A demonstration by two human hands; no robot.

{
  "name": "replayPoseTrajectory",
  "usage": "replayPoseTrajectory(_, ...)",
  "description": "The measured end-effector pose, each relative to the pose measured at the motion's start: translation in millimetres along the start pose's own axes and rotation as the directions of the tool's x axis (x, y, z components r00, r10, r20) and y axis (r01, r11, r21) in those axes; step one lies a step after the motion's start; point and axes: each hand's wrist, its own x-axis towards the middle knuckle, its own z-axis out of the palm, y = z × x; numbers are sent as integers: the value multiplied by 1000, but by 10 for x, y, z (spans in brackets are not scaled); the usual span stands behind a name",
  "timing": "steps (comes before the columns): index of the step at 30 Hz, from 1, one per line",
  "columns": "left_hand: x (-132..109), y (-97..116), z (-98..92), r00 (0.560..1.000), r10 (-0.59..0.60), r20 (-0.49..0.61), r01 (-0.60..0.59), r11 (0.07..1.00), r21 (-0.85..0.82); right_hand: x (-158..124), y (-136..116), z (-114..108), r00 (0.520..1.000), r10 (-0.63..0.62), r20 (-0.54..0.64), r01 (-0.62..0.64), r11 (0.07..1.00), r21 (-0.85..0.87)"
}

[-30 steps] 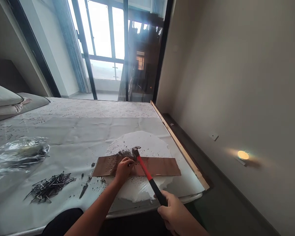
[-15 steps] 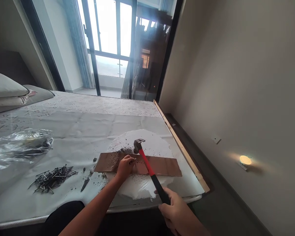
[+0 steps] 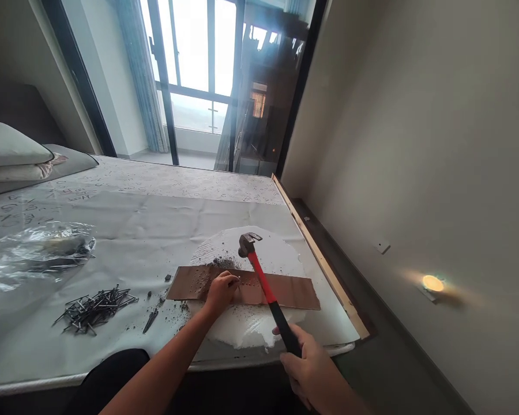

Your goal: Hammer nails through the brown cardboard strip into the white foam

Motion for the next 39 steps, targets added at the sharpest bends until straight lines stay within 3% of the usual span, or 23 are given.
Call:
replayPoseTrajectory(5, -12, -11, 11, 1000, -4, 19, 3, 999, 39, 48, 100, 83, 995, 88, 45, -88, 996, 8)
replayPoseTrajectory(10, -19, -1, 24, 999, -16, 30, 14, 995, 95, 5, 83, 83, 999, 42, 14, -42, 999, 28)
replayPoseTrajectory(16, -9, 1, -63, 1000, -13, 11, 13, 999, -31, 79, 183, 110, 995, 100, 11, -100, 995, 25)
replayPoseTrajectory(22, 50, 142, -415, 978, -48, -203, -10, 961, -277, 68, 170, 124, 995, 93, 44, -94, 995, 17)
replayPoseTrajectory(27, 111, 251, -921, 900, -123, -419, 19, 969, -245, 121, 276, 121, 993, 108, 40, -110, 993, 34)
replayPoseTrajectory(31, -16, -60, -1405, 814, -146, -563, 110, 989, -97, 224, 510, 189, 993, 116, 14, -116, 993, 11)
replayPoseTrajectory(33, -143, -351, -1605, 791, -171, -587, 216, 976, 6, 236, 556, 213, 996, 90, -9, -89, 994, 56)
replayPoseTrajectory(34, -215, -513, -1682, 801, -179, -572, 267, 961, 74, 236, 557, 218, 997, 81, -13, -79, 993, 86)
replayPoseTrajectory(37, -433, -974, -1806, 892, -289, -347, 403, 857, 322, 251, 519, 197, 999, 35, 9, -36, 985, 169)
replayPoseTrajectory(38, -501, -1097, -1812, 900, -362, -242, 434, 800, 416, 272, 507, 178, 1000, 8, 20, -11, 981, 195)
replayPoseTrajectory(39, -563, -1196, -1805, 879, -460, -127, 456, 730, 509, 305, 501, 155, 999, -17, 30, 10, 975, 223)
